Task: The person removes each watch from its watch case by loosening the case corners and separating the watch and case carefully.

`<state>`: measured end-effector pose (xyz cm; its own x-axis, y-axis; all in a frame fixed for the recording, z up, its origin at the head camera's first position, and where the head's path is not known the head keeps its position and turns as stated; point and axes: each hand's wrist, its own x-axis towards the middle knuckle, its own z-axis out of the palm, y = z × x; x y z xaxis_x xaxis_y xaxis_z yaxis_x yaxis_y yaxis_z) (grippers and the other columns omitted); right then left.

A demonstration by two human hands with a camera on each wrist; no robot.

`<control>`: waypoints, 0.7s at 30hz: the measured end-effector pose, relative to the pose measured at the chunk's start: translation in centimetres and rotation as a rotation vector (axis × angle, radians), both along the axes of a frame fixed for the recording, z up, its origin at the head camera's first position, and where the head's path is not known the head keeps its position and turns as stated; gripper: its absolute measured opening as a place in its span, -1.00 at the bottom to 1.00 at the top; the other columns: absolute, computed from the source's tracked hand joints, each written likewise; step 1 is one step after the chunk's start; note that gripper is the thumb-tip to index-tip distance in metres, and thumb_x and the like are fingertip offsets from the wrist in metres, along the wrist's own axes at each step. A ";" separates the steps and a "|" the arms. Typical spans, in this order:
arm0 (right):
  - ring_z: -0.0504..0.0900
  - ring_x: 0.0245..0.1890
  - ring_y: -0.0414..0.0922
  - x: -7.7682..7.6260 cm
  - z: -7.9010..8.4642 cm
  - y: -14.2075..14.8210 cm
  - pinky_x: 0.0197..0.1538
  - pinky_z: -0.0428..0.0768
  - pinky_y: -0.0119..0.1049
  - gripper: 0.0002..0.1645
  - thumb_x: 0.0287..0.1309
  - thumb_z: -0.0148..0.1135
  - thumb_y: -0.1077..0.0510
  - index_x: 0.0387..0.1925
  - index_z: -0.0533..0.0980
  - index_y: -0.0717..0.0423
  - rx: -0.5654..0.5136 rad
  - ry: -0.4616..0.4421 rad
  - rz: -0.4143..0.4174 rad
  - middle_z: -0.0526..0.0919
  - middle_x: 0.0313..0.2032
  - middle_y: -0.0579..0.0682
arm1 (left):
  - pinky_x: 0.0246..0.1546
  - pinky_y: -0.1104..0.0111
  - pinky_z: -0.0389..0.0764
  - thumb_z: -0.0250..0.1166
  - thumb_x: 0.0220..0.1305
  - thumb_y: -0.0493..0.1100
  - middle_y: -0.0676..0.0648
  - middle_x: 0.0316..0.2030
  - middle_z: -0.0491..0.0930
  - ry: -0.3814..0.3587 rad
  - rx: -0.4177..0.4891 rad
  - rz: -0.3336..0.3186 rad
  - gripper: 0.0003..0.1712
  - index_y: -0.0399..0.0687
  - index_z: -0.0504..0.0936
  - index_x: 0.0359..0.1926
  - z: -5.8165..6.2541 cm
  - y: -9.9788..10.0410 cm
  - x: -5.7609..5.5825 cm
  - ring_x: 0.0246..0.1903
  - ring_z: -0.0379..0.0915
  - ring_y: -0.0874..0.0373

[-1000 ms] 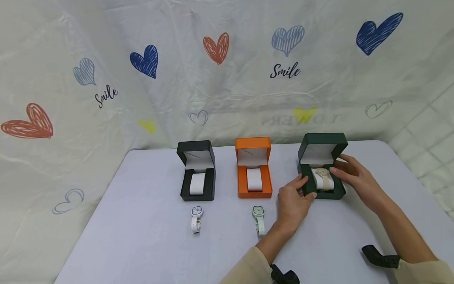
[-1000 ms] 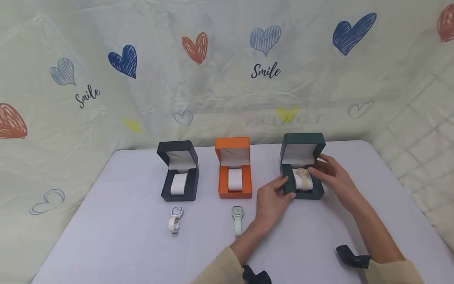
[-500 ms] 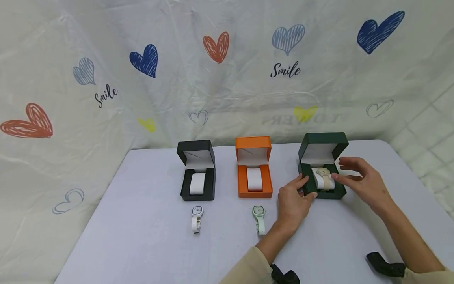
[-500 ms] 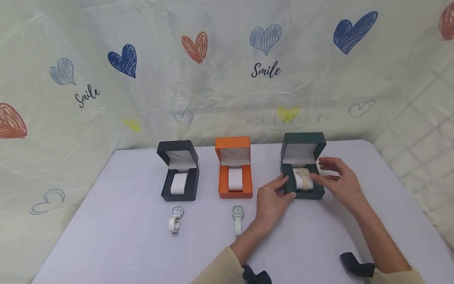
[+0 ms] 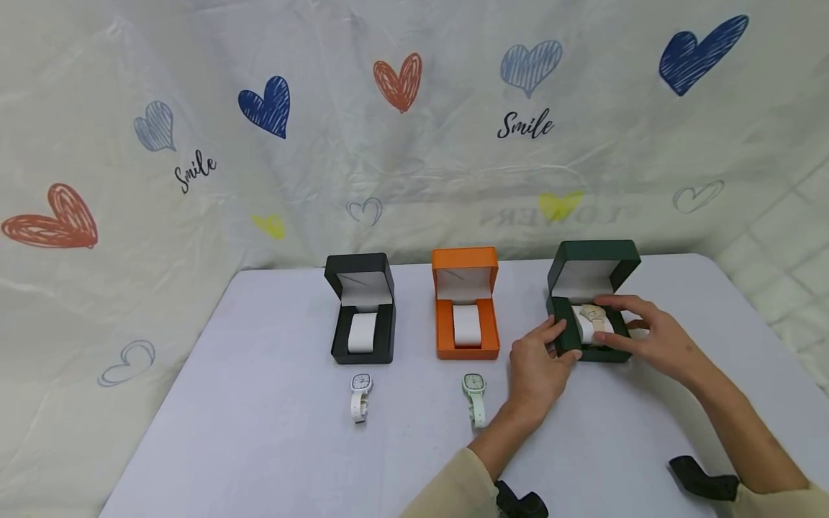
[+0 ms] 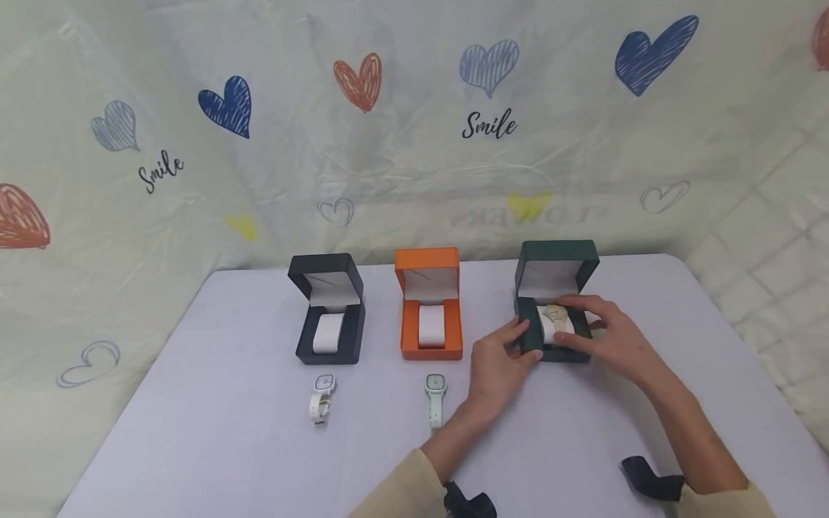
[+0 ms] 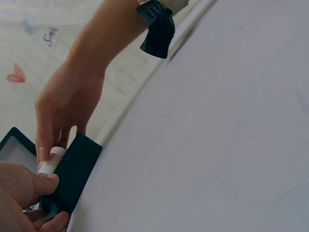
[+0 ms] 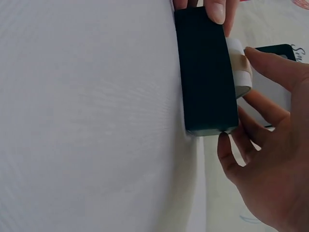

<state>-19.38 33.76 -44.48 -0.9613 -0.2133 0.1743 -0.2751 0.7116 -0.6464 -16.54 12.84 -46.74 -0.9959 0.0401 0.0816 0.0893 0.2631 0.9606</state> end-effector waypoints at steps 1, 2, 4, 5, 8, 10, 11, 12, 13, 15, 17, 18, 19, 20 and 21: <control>0.29 0.06 -0.61 -0.1 0.0 0.1 -0.08 0.44 -0.52 -0.33 0.21 0.50 0.05 0.33 0.53 0.01 0.007 0.006 0.017 0.54 0.26 0.08 | 0.01 0.56 0.66 0.56 0.14 -0.30 0.09 0.36 0.57 0.001 -0.003 -0.001 -0.35 0.10 0.67 0.27 0.0 0.0 0.0 0.34 0.50 0.26; 0.29 0.06 -0.61 -0.2 0.1 0.1 -0.10 0.45 -0.49 -0.32 0.19 0.51 0.07 0.33 0.54 0.04 0.012 0.012 0.034 0.54 0.25 0.08 | 0.01 0.56 0.66 0.57 0.14 -0.30 0.09 0.36 0.57 0.003 -0.005 -0.002 -0.35 0.10 0.67 0.27 0.1 0.1 0.0 0.34 0.50 0.26; 0.31 0.05 -0.60 -0.4 0.1 0.2 -0.13 0.48 -0.44 -0.32 0.16 0.53 0.11 0.31 0.55 0.07 0.021 0.022 0.060 0.56 0.22 0.05 | 0.02 0.57 0.65 0.57 0.14 -0.30 0.09 0.36 0.57 0.005 -0.011 -0.005 -0.35 0.11 0.67 0.27 0.1 0.1 -0.1 0.34 0.49 0.27; 0.31 0.04 -0.60 -0.5 0.1 0.2 -0.14 0.49 -0.42 -0.32 0.14 0.54 0.13 0.30 0.56 0.09 0.026 0.026 0.070 0.57 0.21 0.03 | 0.02 0.57 0.65 0.57 0.14 -0.30 0.09 0.36 0.57 0.006 -0.013 -0.007 -0.35 0.10 0.67 0.27 0.1 0.1 -0.1 0.34 0.49 0.27; 0.31 0.03 -0.62 -0.7 0.2 0.2 -0.14 0.50 -0.39 -0.34 0.12 0.56 0.14 0.27 0.57 0.10 0.035 0.013 0.079 0.58 0.19 0.00 | 0.02 0.58 0.65 0.57 0.14 -0.31 0.09 0.36 0.56 0.013 -0.016 -0.013 -0.36 0.09 0.67 0.27 0.0 0.1 -0.1 0.34 0.49 0.27; 0.30 0.03 -0.64 -0.7 0.2 0.1 -0.13 0.50 -0.38 -0.35 0.12 0.56 0.13 0.26 0.57 0.10 0.038 -0.005 0.078 0.60 0.19 0.04 | 0.01 0.59 0.64 0.56 0.15 -0.30 0.09 0.36 0.56 0.015 -0.019 -0.016 -0.36 0.08 0.67 0.27 0.0 0.1 -0.1 0.34 0.49 0.27; 0.29 0.03 -0.64 -0.7 0.3 0.1 -0.12 0.50 -0.37 -0.35 0.12 0.56 0.12 0.25 0.57 0.10 0.039 -0.014 0.079 0.61 0.20 0.08 | 0.00 0.60 0.64 0.56 0.16 -0.29 0.09 0.36 0.56 0.016 -0.021 -0.017 -0.36 0.08 0.67 0.27 -0.1 0.1 -0.1 0.34 0.49 0.27; 0.29 0.03 -0.64 -0.7 0.3 0.0 -0.11 0.49 -0.35 -0.35 0.12 0.56 0.11 0.25 0.57 0.10 0.041 -0.022 0.079 0.61 0.21 0.11 | 0.00 0.60 0.64 0.56 0.16 -0.29 0.09 0.36 0.56 0.023 -0.027 -0.017 -0.36 0.08 0.67 0.28 -0.1 0.0 -0.1 0.34 0.49 0.27; 0.28 0.04 -0.64 -0.7 0.4 0.0 -0.10 0.49 -0.34 -0.35 0.12 0.57 0.10 0.24 0.57 0.10 0.046 -0.024 0.078 0.62 0.22 0.14 | -0.01 0.60 0.64 0.56 0.16 -0.29 0.09 0.36 0.56 0.023 -0.025 -0.017 -0.37 0.08 0.67 0.28 -0.1 0.0 -0.1 0.33 0.49 0.27; 0.27 0.04 -0.62 -0.7 0.5 -0.1 -0.09 0.49 -0.31 -0.33 0.09 0.59 0.08 0.24 0.57 0.07 0.060 -0.022 0.074 0.63 0.23 0.16 | -0.01 0.60 0.64 0.56 0.16 -0.29 0.09 0.36 0.56 0.024 -0.022 -0.016 -0.37 0.08 0.67 0.28 -0.2 0.0 -0.1 0.33 0.50 0.27; 0.26 0.03 -0.61 -0.7 0.5 -0.2 -0.08 0.49 -0.27 -0.32 0.07 0.61 0.06 0.23 0.57 0.04 0.079 -0.017 0.067 0.63 0.23 0.16 | -0.02 0.59 0.65 0.56 0.16 -0.29 0.10 0.36 0.56 0.018 -0.015 -0.014 -0.36 0.09 0.67 0.28 -0.2 0.0 -0.1 0.32 0.50 0.28; 0.26 0.03 -0.60 -0.7 0.6 -0.2 -0.08 0.49 -0.24 -0.32 0.06 0.62 0.05 0.22 0.57 0.03 0.086 -0.012 0.066 0.63 0.22 0.15 | -0.02 0.58 0.66 0.56 0.16 -0.29 0.10 0.36 0.56 0.012 -0.010 -0.014 -0.36 0.10 0.66 0.28 -0.2 0.0 -0.1 0.31 0.51 0.28; 0.26 0.03 -0.59 -0.6 0.6 -0.2 -0.07 0.49 -0.22 -0.31 0.04 0.63 0.05 0.21 0.57 0.02 0.093 -0.009 0.065 0.64 0.21 0.14 | -0.01 0.58 0.66 0.55 0.16 -0.30 0.11 0.36 0.55 0.002 0.001 -0.015 -0.36 0.10 0.66 0.28 -0.1 0.0 -0.1 0.31 0.51 0.29; 0.26 0.04 -0.58 -0.6 0.6 -0.3 -0.07 0.50 -0.20 -0.31 0.03 0.63 0.04 0.21 0.57 0.02 0.097 -0.008 0.063 0.64 0.21 0.14 | -0.02 0.58 0.66 0.56 0.16 -0.30 0.12 0.36 0.55 -0.002 0.002 -0.014 -0.36 0.11 0.66 0.28 -0.1 0.0 -0.1 0.30 0.51 0.30; 0.25 0.04 -0.58 -0.6 0.7 -0.3 -0.05 0.50 -0.17 -0.30 0.03 0.64 0.03 0.21 0.57 0.02 0.101 -0.011 0.062 0.63 0.21 0.15 | -0.02 0.58 0.66 0.56 0.16 -0.30 0.11 0.36 0.56 0.000 -0.001 -0.013 -0.36 0.10 0.66 0.28 0.0 0.0 0.0 0.30 0.52 0.30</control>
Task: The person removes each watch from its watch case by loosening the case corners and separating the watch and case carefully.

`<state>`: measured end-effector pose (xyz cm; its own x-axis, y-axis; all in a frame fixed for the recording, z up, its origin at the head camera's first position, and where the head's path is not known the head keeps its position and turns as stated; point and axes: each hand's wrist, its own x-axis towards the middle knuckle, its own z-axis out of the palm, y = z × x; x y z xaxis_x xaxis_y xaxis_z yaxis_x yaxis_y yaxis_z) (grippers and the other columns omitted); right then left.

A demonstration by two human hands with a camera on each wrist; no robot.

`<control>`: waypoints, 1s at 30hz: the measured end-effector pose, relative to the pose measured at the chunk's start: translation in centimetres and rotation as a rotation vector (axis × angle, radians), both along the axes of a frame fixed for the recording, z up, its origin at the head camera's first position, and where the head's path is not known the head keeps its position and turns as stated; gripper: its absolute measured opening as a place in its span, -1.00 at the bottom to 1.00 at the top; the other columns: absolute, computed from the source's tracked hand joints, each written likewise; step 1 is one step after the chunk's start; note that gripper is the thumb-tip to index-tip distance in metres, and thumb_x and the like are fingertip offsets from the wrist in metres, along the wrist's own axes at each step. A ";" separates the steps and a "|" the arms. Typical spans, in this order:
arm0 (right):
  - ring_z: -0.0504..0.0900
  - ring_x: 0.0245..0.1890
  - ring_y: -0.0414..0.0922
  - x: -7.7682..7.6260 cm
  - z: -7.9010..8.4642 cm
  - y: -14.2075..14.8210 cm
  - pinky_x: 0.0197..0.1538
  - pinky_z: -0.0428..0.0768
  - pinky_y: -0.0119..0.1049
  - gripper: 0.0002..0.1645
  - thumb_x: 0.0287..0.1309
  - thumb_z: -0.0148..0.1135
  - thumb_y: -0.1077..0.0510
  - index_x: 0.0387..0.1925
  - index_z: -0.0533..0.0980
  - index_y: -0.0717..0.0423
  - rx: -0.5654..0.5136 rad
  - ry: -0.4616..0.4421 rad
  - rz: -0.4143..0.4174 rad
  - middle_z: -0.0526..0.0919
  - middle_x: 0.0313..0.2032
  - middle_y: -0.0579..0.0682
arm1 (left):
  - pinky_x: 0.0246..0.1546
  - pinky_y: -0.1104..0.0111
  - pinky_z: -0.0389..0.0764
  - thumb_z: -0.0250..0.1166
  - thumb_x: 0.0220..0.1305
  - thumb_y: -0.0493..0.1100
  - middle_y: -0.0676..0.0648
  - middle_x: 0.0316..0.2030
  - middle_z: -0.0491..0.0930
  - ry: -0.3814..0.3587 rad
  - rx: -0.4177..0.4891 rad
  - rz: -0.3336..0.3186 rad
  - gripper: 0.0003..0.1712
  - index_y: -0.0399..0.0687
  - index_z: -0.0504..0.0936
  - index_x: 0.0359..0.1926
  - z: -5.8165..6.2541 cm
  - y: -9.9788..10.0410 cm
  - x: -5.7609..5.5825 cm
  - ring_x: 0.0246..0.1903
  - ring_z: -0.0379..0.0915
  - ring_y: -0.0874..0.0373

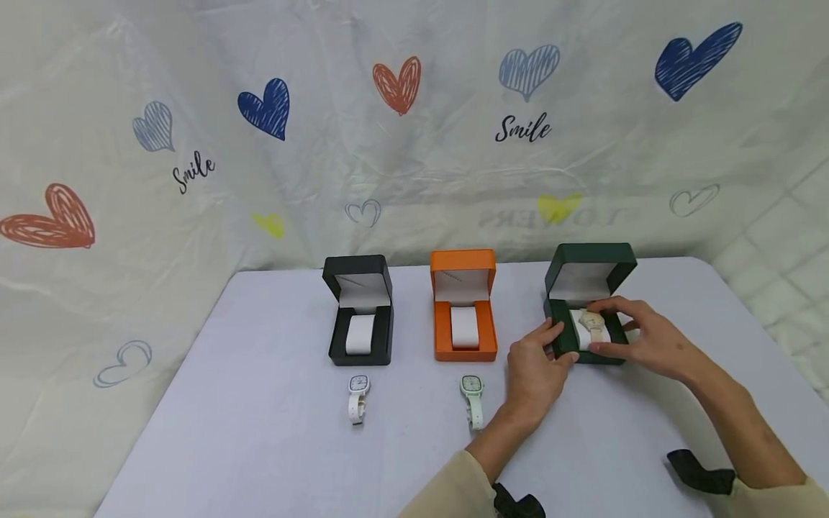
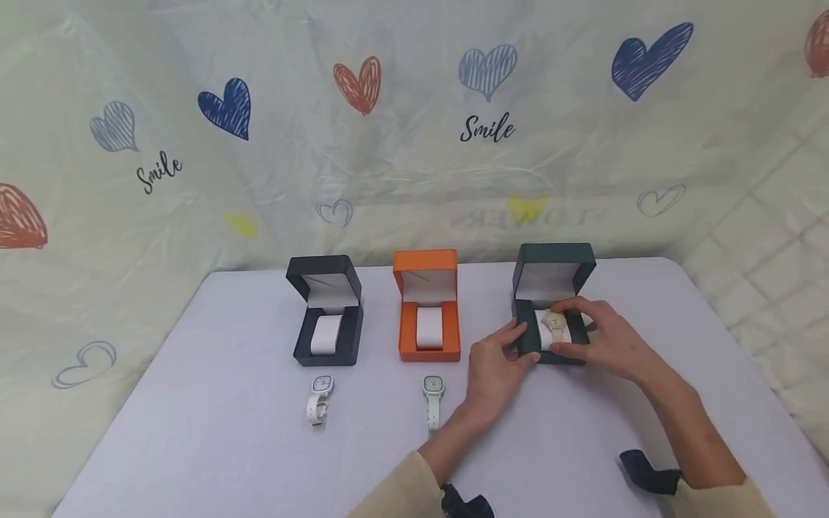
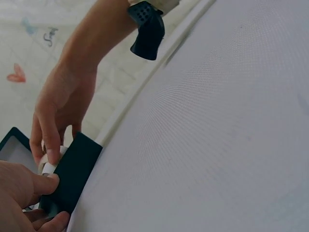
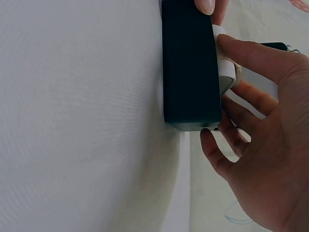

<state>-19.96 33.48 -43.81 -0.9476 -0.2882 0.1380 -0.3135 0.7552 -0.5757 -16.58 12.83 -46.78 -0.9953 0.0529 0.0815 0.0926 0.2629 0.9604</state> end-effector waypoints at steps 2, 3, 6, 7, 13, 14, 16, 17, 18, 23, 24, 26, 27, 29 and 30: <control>0.24 0.05 -0.57 0.0 0.1 -0.1 -0.02 0.50 -0.12 -0.28 0.01 0.65 0.02 0.21 0.56 0.03 0.005 -0.005 0.003 0.62 0.21 0.15 | -0.02 0.60 0.65 0.55 0.16 -0.30 0.09 0.36 0.56 0.010 -0.008 0.002 -0.37 0.08 0.67 0.28 0.0 0.0 0.0 0.29 0.52 0.29; 0.24 0.06 -0.56 0.0 0.1 -0.1 -0.01 0.50 -0.11 -0.27 0.01 0.65 0.01 0.22 0.56 0.05 0.009 -0.004 0.008 0.61 0.21 0.16 | -0.03 0.61 0.65 0.55 0.16 -0.31 0.08 0.36 0.57 0.018 -0.012 0.002 -0.37 0.07 0.67 0.27 0.0 0.0 0.1 0.29 0.53 0.29; 0.26 0.07 -0.47 0.0 0.2 -0.3 0.01 0.50 -0.06 -0.20 0.00 0.65 0.02 0.26 0.53 0.12 0.025 0.006 0.025 0.60 0.21 0.20 | -0.04 0.63 0.64 0.56 0.16 -0.31 0.04 0.35 0.57 0.051 -0.033 0.005 -0.38 0.03 0.67 0.27 0.0 0.0 0.0 0.29 0.53 0.28; 0.29 0.08 -0.41 -0.1 0.3 -0.3 0.01 0.52 -0.04 -0.19 -0.01 0.66 0.04 0.27 0.53 0.15 0.031 0.014 0.032 0.60 0.20 0.20 | -0.04 0.63 0.64 0.56 0.16 -0.31 0.03 0.35 0.57 0.056 -0.035 0.005 -0.38 0.03 0.67 0.27 -0.1 0.0 0.0 0.29 0.53 0.28; 0.42 0.11 0.06 -0.3 0.9 -0.7 0.03 0.54 0.16 -0.17 -0.03 0.65 0.07 0.26 0.52 0.24 0.051 -0.005 0.050 0.60 0.18 0.27 | -0.04 0.63 0.63 0.55 0.17 -0.30 0.01 0.36 0.56 0.063 -0.033 -0.006 -0.37 0.02 0.66 0.29 0.0 0.0 -0.1 0.29 0.52 0.27; 0.43 0.13 0.10 -0.3 1.0 -0.7 0.05 0.53 0.17 -0.17 -0.03 0.65 0.05 0.26 0.52 0.23 0.056 -0.018 0.046 0.60 0.19 0.27 | -0.04 0.63 0.64 0.55 0.17 -0.30 0.01 0.37 0.56 0.061 -0.030 -0.008 -0.37 0.01 0.65 0.29 0.0 0.0 -0.1 0.30 0.52 0.27; 0.44 0.15 0.15 -0.3 1.2 -0.8 0.07 0.51 0.18 -0.18 -0.03 0.66 0.04 0.24 0.52 0.22 0.063 -0.036 0.040 0.61 0.19 0.27 | -0.03 0.62 0.64 0.55 0.17 -0.30 0.02 0.37 0.56 0.056 -0.025 -0.008 -0.37 0.02 0.65 0.29 0.0 0.0 -0.1 0.30 0.51 0.27; 0.44 0.16 0.17 -0.3 1.3 -0.9 0.08 0.50 0.17 -0.17 -0.03 0.66 0.03 0.24 0.51 0.22 0.067 -0.045 0.035 0.61 0.19 0.27 | -0.03 0.62 0.64 0.55 0.17 -0.30 0.02 0.37 0.56 0.055 -0.027 -0.008 -0.37 0.02 0.65 0.29 -0.1 0.0 -0.1 0.30 0.51 0.27; 0.44 0.16 0.17 -0.3 1.4 -1.0 0.09 0.49 0.16 -0.17 -0.04 0.66 0.03 0.23 0.50 0.21 0.067 -0.050 0.032 0.61 0.18 0.27 | -0.03 0.62 0.64 0.55 0.17 -0.29 0.02 0.37 0.56 0.059 -0.033 -0.007 -0.37 0.03 0.65 0.29 -0.1 0.0 -0.1 0.31 0.51 0.26; 0.50 0.15 0.22 0.0 1.4 -1.2 0.16 0.47 0.25 -0.14 -0.10 0.69 0.09 0.22 0.45 0.19 0.026 -0.045 -0.003 0.59 0.18 0.29 | -0.03 0.62 0.64 0.55 0.17 -0.28 0.04 0.37 0.56 0.059 -0.041 -0.007 -0.37 0.05 0.66 0.29 -0.3 0.0 -0.1 0.31 0.51 0.26; 0.51 0.15 0.25 0.2 1.3 -1.3 0.16 0.47 0.30 -0.13 -0.11 0.70 0.10 0.21 0.44 0.19 0.012 -0.036 -0.011 0.59 0.18 0.29 | -0.03 0.62 0.64 0.55 0.17 -0.28 0.05 0.36 0.56 0.060 -0.042 -0.006 -0.37 0.05 0.66 0.29 -0.3 0.0 -0.1 0.31 0.51 0.26; 0.49 0.19 0.32 0.4 1.1 -1.4 0.18 0.44 0.38 -0.12 -0.14 0.71 0.13 0.21 0.43 0.17 -0.016 -0.012 -0.027 0.58 0.17 0.28 | -0.03 0.62 0.64 0.56 0.17 -0.29 0.05 0.36 0.56 0.056 -0.040 -0.005 -0.37 0.04 0.66 0.28 -0.3 0.0 0.0 0.31 0.51 0.26; 0.49 0.20 0.35 0.5 1.0 -1.4 0.18 0.43 0.41 -0.11 -0.15 0.72 0.15 0.21 0.43 0.17 -0.028 0.003 -0.032 0.57 0.17 0.27 | -0.02 0.62 0.64 0.56 0.17 -0.28 0.05 0.36 0.56 0.054 -0.043 -0.003 -0.37 0.05 0.66 0.28 -0.2 0.0 0.0 0.31 0.52 0.26; 0.47 0.23 0.39 0.7 0.9 -1.4 0.17 0.42 0.43 -0.10 -0.17 0.73 0.17 0.21 0.43 0.17 -0.050 0.030 -0.043 0.57 0.16 0.27 | -0.02 0.62 0.64 0.56 0.17 -0.28 0.06 0.36 0.56 0.051 -0.048 -0.002 -0.37 0.05 0.66 0.28 -0.2 0.0 0.0 0.31 0.52 0.26; 0.46 0.23 0.41 0.9 0.9 -1.4 0.16 0.42 0.44 -0.10 -0.18 0.73 0.17 0.21 0.43 0.17 -0.058 0.039 -0.048 0.57 0.16 0.27 | -0.02 0.61 0.64 0.56 0.17 -0.28 0.06 0.36 0.57 0.049 -0.049 -0.002 -0.37 0.05 0.66 0.28 -0.1 0.0 0.0 0.31 0.52 0.25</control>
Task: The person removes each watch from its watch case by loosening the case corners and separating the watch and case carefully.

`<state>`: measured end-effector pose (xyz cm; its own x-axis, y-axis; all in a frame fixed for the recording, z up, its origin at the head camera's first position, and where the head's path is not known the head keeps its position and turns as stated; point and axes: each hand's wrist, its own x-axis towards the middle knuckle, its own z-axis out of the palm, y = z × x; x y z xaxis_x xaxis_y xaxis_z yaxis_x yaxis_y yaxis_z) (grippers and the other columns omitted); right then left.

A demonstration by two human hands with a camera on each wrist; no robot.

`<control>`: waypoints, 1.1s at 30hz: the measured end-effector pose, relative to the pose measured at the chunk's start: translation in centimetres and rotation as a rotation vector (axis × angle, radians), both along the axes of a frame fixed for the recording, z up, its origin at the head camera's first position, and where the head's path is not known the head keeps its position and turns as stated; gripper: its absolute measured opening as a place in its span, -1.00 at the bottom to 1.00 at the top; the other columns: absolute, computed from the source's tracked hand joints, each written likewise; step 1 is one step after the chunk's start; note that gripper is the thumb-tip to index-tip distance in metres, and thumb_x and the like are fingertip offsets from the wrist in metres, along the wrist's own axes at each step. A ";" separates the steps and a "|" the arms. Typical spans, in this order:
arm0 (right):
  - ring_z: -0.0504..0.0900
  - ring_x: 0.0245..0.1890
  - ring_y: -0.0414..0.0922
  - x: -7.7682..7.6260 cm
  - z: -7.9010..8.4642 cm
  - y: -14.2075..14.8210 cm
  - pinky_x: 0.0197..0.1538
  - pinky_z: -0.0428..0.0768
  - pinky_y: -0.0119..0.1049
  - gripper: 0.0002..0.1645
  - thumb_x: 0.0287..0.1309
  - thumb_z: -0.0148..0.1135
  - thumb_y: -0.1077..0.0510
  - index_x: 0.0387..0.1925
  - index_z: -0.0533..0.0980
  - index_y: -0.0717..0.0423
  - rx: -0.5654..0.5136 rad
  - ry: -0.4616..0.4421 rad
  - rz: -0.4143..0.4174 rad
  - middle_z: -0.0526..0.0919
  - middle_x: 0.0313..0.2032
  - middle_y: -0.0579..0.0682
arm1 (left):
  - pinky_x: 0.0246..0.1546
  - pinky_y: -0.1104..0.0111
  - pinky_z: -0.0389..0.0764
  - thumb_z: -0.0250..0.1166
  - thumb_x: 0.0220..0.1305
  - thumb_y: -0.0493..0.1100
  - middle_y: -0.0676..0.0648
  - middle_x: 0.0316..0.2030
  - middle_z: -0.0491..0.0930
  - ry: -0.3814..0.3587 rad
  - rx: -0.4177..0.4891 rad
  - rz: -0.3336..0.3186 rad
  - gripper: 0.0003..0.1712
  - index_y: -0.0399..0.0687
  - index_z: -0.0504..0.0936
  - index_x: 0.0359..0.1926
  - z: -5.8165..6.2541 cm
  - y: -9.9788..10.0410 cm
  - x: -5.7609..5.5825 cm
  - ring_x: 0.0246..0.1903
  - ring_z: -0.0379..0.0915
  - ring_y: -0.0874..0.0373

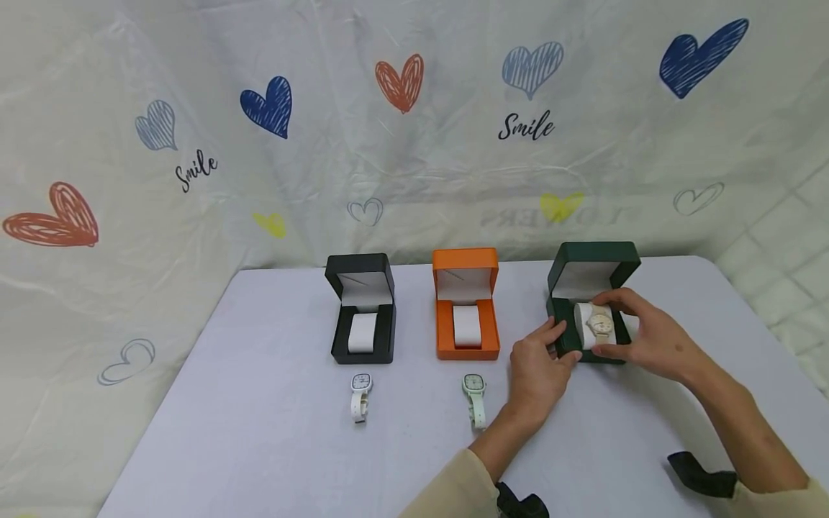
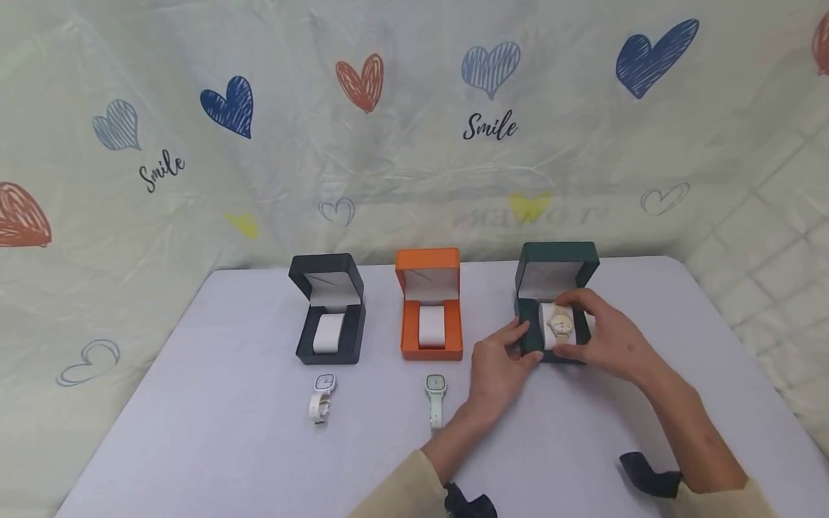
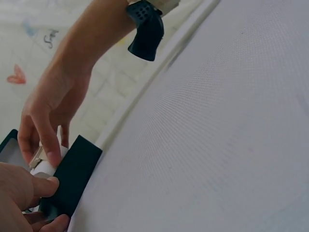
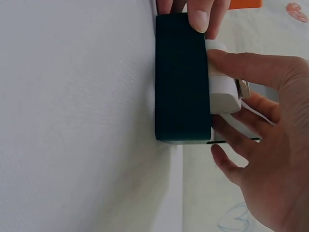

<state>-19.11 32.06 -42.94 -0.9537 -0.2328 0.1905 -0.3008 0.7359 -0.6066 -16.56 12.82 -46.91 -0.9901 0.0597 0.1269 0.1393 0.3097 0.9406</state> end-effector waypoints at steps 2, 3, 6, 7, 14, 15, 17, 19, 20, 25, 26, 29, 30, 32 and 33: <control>0.49 0.21 0.40 0.2 0.0 0.1 0.11 0.49 0.36 -0.08 -0.19 0.74 0.17 0.22 0.43 0.15 -0.004 0.018 -0.017 0.57 0.18 0.27 | -0.02 0.61 0.64 0.56 0.17 -0.28 0.05 0.36 0.57 -0.003 -0.005 -0.002 -0.37 0.04 0.66 0.29 0.1 0.0 0.0 0.31 0.52 0.24; 0.52 0.17 0.38 0.3 -0.1 0.1 0.09 0.55 0.25 -0.07 -0.19 0.74 0.17 0.23 0.43 0.14 -0.005 0.027 -0.025 0.56 0.18 0.26 | -0.02 0.61 0.64 0.56 0.17 -0.29 0.04 0.36 0.57 -0.005 -0.005 -0.002 -0.37 0.04 0.66 0.29 0.1 0.0 0.0 0.31 0.52 0.24; 0.58 0.13 -0.03 0.6 -0.2 0.1 0.03 0.61 -0.23 -0.05 -0.19 0.73 0.21 0.26 0.42 0.11 -0.029 0.066 -0.034 0.57 0.18 0.10 | -0.02 0.60 0.65 0.55 0.18 -0.28 0.00 0.35 0.58 0.010 -0.037 -0.006 -0.37 0.01 0.65 0.29 0.3 0.1 0.1 0.29 0.54 0.24; 0.56 0.11 -0.20 0.7 -0.3 0.1 -0.01 0.57 -0.40 -0.04 -0.19 0.73 0.23 0.27 0.42 0.10 -0.039 0.085 -0.033 0.56 0.17 0.00 | -0.01 0.59 0.65 0.55 0.18 -0.28 -0.02 0.35 0.58 0.017 -0.056 -0.009 -0.37 0.00 0.65 0.29 0.4 0.1 0.1 0.29 0.54 0.23; 0.31 0.10 -0.63 1.0 -0.4 0.2 0.02 0.37 -0.80 0.05 -0.20 0.69 0.34 0.38 0.39 0.15 -0.119 0.186 -0.015 0.41 0.16 -0.47 | 0.24 0.37 0.63 0.47 0.29 -0.24 -0.06 0.33 0.60 0.007 -0.199 -0.064 -0.42 -0.06 0.62 0.33 1.8 -0.2 0.3 0.31 0.55 0.14; 0.31 0.11 -0.61 1.1 -0.3 0.2 0.02 0.36 -0.81 0.06 -0.20 0.69 0.34 0.39 0.38 0.14 -0.121 0.189 -0.022 0.40 0.17 -0.46 | 0.25 0.35 0.63 0.46 0.30 -0.22 -0.05 0.33 0.59 -0.014 -0.212 -0.073 -0.42 -0.05 0.61 0.34 2.1 -0.2 0.4 0.31 0.55 0.15; 0.29 0.12 -0.60 1.3 -0.2 0.2 0.02 0.36 -0.83 0.08 -0.19 0.68 0.34 0.42 0.37 0.12 -0.130 0.183 -0.038 0.38 0.18 -0.47 | 0.27 0.33 0.62 0.45 0.33 -0.16 -0.01 0.33 0.58 -0.059 -0.236 -0.085 -0.42 -0.02 0.60 0.35 2.7 -0.2 0.5 0.30 0.55 0.17; 0.28 0.13 -0.61 1.5 -0.1 0.2 0.01 0.36 -0.85 0.10 -0.17 0.68 0.34 0.44 0.35 0.09 -0.138 0.174 -0.049 0.36 0.20 -0.53 | 0.27 0.30 0.63 0.44 0.34 -0.09 0.02 0.32 0.57 -0.080 -0.273 -0.087 -0.44 0.00 0.61 0.33 3.3 -0.3 0.6 0.29 0.54 0.18; 0.28 0.13 -0.61 1.6 -0.1 0.2 0.01 0.35 -0.86 0.10 -0.16 0.68 0.34 0.45 0.35 0.08 -0.144 0.173 -0.053 0.34 0.20 -0.57 | 0.26 0.29 0.64 0.43 0.35 -0.06 0.03 0.32 0.56 -0.077 -0.290 -0.084 -0.47 0.01 0.62 0.31 3.6 -0.3 0.7 0.28 0.54 0.19; 0.27 0.18 -0.59 2.1 0.1 0.0 0.02 0.39 -0.89 0.09 -0.14 0.65 0.40 0.46 0.34 0.10 -0.188 0.169 -0.042 0.32 0.24 -0.64 | 0.26 0.28 0.62 0.35 0.42 -0.05 0.09 0.29 0.55 0.037 -0.288 -0.072 -0.61 0.03 0.67 0.22 4.3 -0.6 0.8 0.28 0.49 0.24; 0.28 0.19 -0.59 2.2 0.1 -0.1 0.02 0.40 -0.88 0.09 -0.14 0.64 0.41 0.46 0.35 0.11 -0.196 0.168 -0.038 0.32 0.24 -0.63 | 0.27 0.29 0.60 0.34 0.44 -0.06 0.09 0.28 0.55 0.060 -0.266 -0.077 -0.63 0.03 0.66 0.21 4.4 -0.7 0.8 0.28 0.48 0.25; 0.30 0.21 -0.58 2.4 0.1 -0.3 0.00 0.44 -0.87 0.08 -0.14 0.63 0.44 0.45 0.34 0.14 -0.218 0.162 -0.028 0.34 0.25 -0.60 | 0.20 0.43 0.61 0.29 0.48 -0.07 0.08 0.27 0.54 0.086 -0.188 -0.111 -0.63 0.03 0.63 0.25 4.5 -0.7 0.7 0.20 0.52 0.30; 0.31 0.22 -0.56 2.5 0.1 -0.4 0.00 0.45 -0.86 0.08 -0.14 0.62 0.46 0.45 0.34 0.16 -0.227 0.164 -0.022 0.35 0.26 -0.59 | 0.16 0.47 0.62 0.28 0.49 -0.06 0.08 0.28 0.54 0.081 -0.158 -0.124 -0.61 0.03 0.61 0.27 4.5 -0.7 0.6 0.17 0.53 0.32; 0.31 0.24 -0.57 2.7 0.2 -0.6 0.01 0.46 -0.86 0.08 -0.15 0.61 0.48 0.45 0.34 0.17 -0.240 0.164 -0.015 0.36 0.27 -0.56 | 0.04 0.56 0.62 0.27 0.51 -0.03 0.07 0.28 0.53 0.055 -0.100 -0.143 -0.57 0.05 0.56 0.32 4.5 -0.7 0.5 0.09 0.54 0.35; 0.32 0.25 -0.57 2.8 0.3 -0.7 0.02 0.45 -0.86 0.09 -0.16 0.61 0.49 0.45 0.34 0.17 -0.248 0.166 -0.009 0.37 0.28 -0.55 | -0.02 0.60 0.62 0.26 0.52 -0.02 0.06 0.29 0.52 0.037 -0.069 -0.151 -0.55 0.05 0.53 0.34 4.5 -0.7 0.4 0.07 0.54 0.37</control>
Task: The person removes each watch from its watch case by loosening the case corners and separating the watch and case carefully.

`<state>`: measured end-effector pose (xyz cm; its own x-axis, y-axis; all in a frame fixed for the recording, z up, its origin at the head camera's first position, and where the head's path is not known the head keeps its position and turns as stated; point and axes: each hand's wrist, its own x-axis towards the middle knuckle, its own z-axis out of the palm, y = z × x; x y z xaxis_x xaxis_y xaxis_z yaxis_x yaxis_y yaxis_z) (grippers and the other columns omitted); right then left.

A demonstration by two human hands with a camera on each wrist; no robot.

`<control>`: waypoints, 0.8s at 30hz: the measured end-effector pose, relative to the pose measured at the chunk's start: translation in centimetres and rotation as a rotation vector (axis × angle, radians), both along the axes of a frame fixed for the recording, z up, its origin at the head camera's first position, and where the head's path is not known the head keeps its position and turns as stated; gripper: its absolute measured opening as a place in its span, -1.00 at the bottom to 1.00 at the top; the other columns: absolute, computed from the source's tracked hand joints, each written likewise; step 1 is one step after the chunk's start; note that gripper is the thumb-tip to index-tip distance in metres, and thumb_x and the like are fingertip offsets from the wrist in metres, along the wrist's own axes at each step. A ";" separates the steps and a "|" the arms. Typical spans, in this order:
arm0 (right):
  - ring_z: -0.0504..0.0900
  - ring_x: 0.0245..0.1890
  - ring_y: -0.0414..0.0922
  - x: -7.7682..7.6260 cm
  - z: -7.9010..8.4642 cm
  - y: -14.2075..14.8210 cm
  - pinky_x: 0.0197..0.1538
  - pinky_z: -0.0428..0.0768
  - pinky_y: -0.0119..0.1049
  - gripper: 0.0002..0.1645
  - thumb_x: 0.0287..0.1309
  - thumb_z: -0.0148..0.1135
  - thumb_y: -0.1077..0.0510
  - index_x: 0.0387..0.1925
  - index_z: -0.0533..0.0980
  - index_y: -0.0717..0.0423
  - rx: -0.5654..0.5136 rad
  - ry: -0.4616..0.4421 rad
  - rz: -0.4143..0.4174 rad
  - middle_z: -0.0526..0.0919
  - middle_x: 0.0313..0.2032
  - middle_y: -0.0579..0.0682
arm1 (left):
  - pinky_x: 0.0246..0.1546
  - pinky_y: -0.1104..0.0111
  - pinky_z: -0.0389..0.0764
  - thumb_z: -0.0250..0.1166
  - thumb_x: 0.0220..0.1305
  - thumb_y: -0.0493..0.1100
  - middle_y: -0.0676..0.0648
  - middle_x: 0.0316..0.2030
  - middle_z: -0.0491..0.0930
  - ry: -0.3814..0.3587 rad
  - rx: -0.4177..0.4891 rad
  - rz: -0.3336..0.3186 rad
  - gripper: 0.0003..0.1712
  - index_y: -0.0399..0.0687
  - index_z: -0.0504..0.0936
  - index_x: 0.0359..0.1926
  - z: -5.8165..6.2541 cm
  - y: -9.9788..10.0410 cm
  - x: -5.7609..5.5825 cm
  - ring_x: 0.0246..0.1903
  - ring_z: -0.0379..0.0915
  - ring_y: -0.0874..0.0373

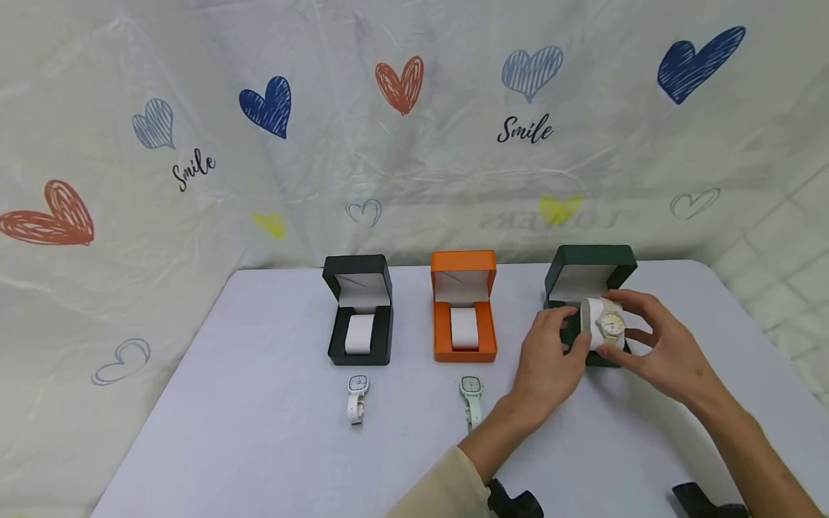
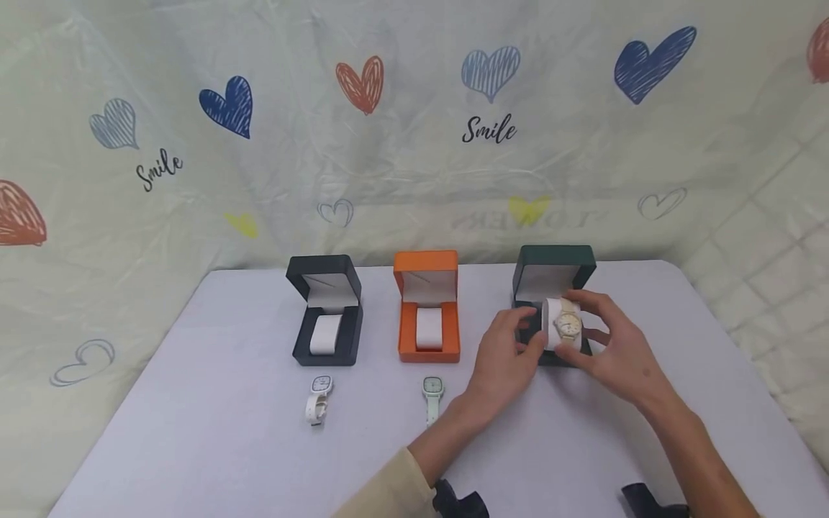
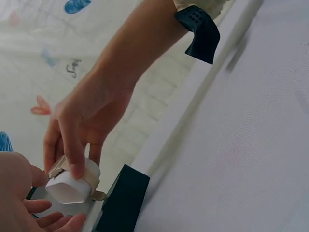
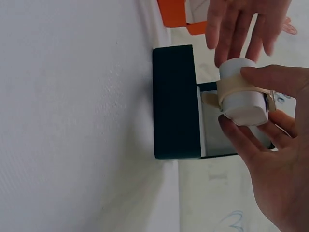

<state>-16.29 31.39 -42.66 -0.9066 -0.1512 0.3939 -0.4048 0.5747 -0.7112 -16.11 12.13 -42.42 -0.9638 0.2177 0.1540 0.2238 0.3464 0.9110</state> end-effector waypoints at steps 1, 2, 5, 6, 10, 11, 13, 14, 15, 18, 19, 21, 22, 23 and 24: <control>0.32 0.26 -0.56 0.1 0.1 -0.1 0.03 0.45 -0.85 0.09 -0.17 0.60 0.51 0.45 0.34 0.18 -0.006 0.003 0.004 0.38 0.29 -0.53 | -0.08 0.64 0.61 0.26 0.52 -0.01 0.06 0.29 0.51 -0.018 0.029 -0.007 -0.52 0.05 0.51 0.37 0.0 0.0 0.0 0.05 0.53 0.38; 0.32 0.26 -0.56 0.2 0.2 -0.2 0.03 0.45 -0.85 0.09 -0.17 0.59 0.52 0.45 0.34 0.17 -0.015 0.005 0.006 0.39 0.29 -0.51 | -0.10 0.65 0.61 0.26 0.51 0.00 0.05 0.29 0.51 -0.031 0.052 -0.012 -0.50 0.05 0.49 0.38 0.0 0.1 -0.1 0.07 0.52 0.38; 0.34 0.28 -0.54 0.5 0.4 -0.5 0.05 0.45 -0.85 0.10 -0.18 0.58 0.55 0.45 0.35 0.17 -0.029 0.012 0.015 0.42 0.30 -0.48 | -0.13 0.65 0.61 0.29 0.50 0.01 0.04 0.28 0.51 -0.057 0.104 -0.024 -0.43 0.04 0.43 0.43 -0.1 0.2 -0.1 0.11 0.50 0.40; 0.34 0.28 -0.54 0.6 0.5 -0.6 0.05 0.45 -0.85 0.09 -0.18 0.58 0.55 0.45 0.35 0.17 -0.030 0.014 0.019 0.42 0.30 -0.47 | -0.14 0.66 0.61 0.29 0.49 0.01 0.04 0.27 0.51 -0.061 0.118 -0.027 -0.42 0.04 0.41 0.44 -0.1 0.2 -0.2 0.10 0.49 0.41; 0.34 0.29 -0.57 0.8 0.4 -0.9 0.06 0.44 -0.85 0.08 -0.17 0.58 0.54 0.44 0.35 0.17 -0.024 0.008 0.030 0.43 0.31 -0.45 | -0.15 0.65 0.61 0.32 0.47 -0.03 0.05 0.24 0.53 -0.074 0.149 -0.033 -0.37 0.02 0.37 0.46 -0.3 0.3 -0.3 0.03 0.49 0.46; 0.34 0.29 -0.58 0.9 0.4 -1.0 0.07 0.44 -0.85 0.08 -0.17 0.58 0.54 0.44 0.35 0.16 -0.024 0.008 0.033 0.42 0.32 -0.44 | -0.14 0.65 0.61 0.32 0.46 -0.04 0.06 0.24 0.53 -0.077 0.154 -0.035 -0.36 0.01 0.36 0.47 -0.4 0.3 -0.4 0.02 0.49 0.47; 0.35 0.29 -0.58 1.1 0.2 -1.1 0.06 0.45 -0.85 0.11 -0.20 0.57 0.57 0.44 0.35 0.16 -0.038 0.010 0.035 0.40 0.31 -0.39 | -0.13 0.65 0.61 0.33 0.45 -0.06 0.07 0.25 0.55 -0.079 0.168 -0.041 -0.34 0.00 0.36 0.48 -0.5 0.3 -0.5 0.03 0.49 0.48; 0.35 0.29 -0.58 1.1 0.2 -1.2 0.06 0.46 -0.84 0.13 -0.22 0.56 0.59 0.44 0.34 0.17 -0.049 0.015 0.039 0.38 0.31 -0.36 | -0.12 0.65 0.61 0.34 0.45 -0.08 0.06 0.25 0.56 -0.079 0.177 -0.047 -0.33 -0.01 0.36 0.49 -0.5 0.3 -0.5 0.03 0.50 0.48; 0.36 0.30 -0.57 1.2 0.1 -1.2 0.06 0.46 -0.83 0.15 -0.24 0.55 0.62 0.44 0.33 0.17 -0.060 0.022 0.040 0.36 0.30 -0.33 | -0.11 0.65 0.62 0.34 0.44 -0.09 0.06 0.25 0.56 -0.078 0.188 -0.055 -0.32 -0.01 0.35 0.49 -0.5 0.2 -0.6 0.04 0.51 0.47; 0.37 0.31 -0.55 1.4 0.0 -1.3 0.06 0.48 -0.82 0.18 -0.30 0.52 0.68 0.43 0.28 0.22 -0.091 0.047 0.045 0.33 0.29 -0.29 | -0.07 0.62 0.64 0.37 0.41 -0.13 0.04 0.25 0.58 -0.064 0.207 -0.083 -0.28 0.02 0.35 0.51 -0.5 0.0 -0.8 0.06 0.52 0.46; 0.38 0.32 -0.54 1.4 0.0 -1.3 0.06 0.49 -0.81 0.18 -0.31 0.51 0.70 0.42 0.27 0.24 -0.102 0.049 0.046 0.34 0.30 -0.29 | -0.06 0.61 0.64 0.38 0.39 -0.14 0.03 0.23 0.58 -0.059 0.213 -0.092 -0.27 0.04 0.36 0.52 -0.5 -0.1 -0.9 0.05 0.52 0.45; 0.39 0.32 -0.53 1.6 -0.1 -1.4 0.07 0.49 -0.81 0.16 -0.30 0.51 0.69 0.41 0.25 0.28 -0.117 0.042 0.037 0.37 0.30 -0.30 | -0.05 0.60 0.65 0.40 0.37 -0.16 0.00 0.19 0.58 -0.046 0.203 -0.112 -0.26 0.08 0.38 0.51 -0.5 -0.3 -1.1 0.03 0.51 0.44; 0.40 0.31 -0.53 1.8 -0.2 -1.5 0.07 0.48 -0.81 0.15 -0.29 0.52 0.68 0.40 0.24 0.30 -0.117 0.037 0.030 0.39 0.30 -0.31 | -0.05 0.61 0.64 0.41 0.36 -0.16 0.00 0.16 0.58 -0.040 0.192 -0.118 -0.27 0.12 0.40 0.50 -0.5 -0.4 -1.1 0.00 0.50 0.45; 0.40 0.31 -0.54 1.9 -0.3 -1.6 0.08 0.48 -0.81 0.14 -0.28 0.52 0.68 0.40 0.23 0.33 -0.118 0.029 0.025 0.40 0.30 -0.33 | -0.06 0.61 0.64 0.42 0.35 -0.16 0.00 0.13 0.57 -0.037 0.183 -0.124 -0.27 0.14 0.42 0.49 -0.5 -0.5 -1.1 -0.02 0.48 0.47; 0.40 0.30 -0.55 2.0 -0.3 -1.7 0.08 0.47 -0.81 0.13 -0.26 0.52 0.66 0.40 0.23 0.33 -0.117 0.021 0.017 0.41 0.29 -0.35 | -0.07 0.62 0.64 0.44 0.34 -0.16 0.00 0.11 0.56 -0.034 0.173 -0.128 -0.28 0.17 0.44 0.47 -0.6 -0.6 -1.2 -0.04 0.47 0.48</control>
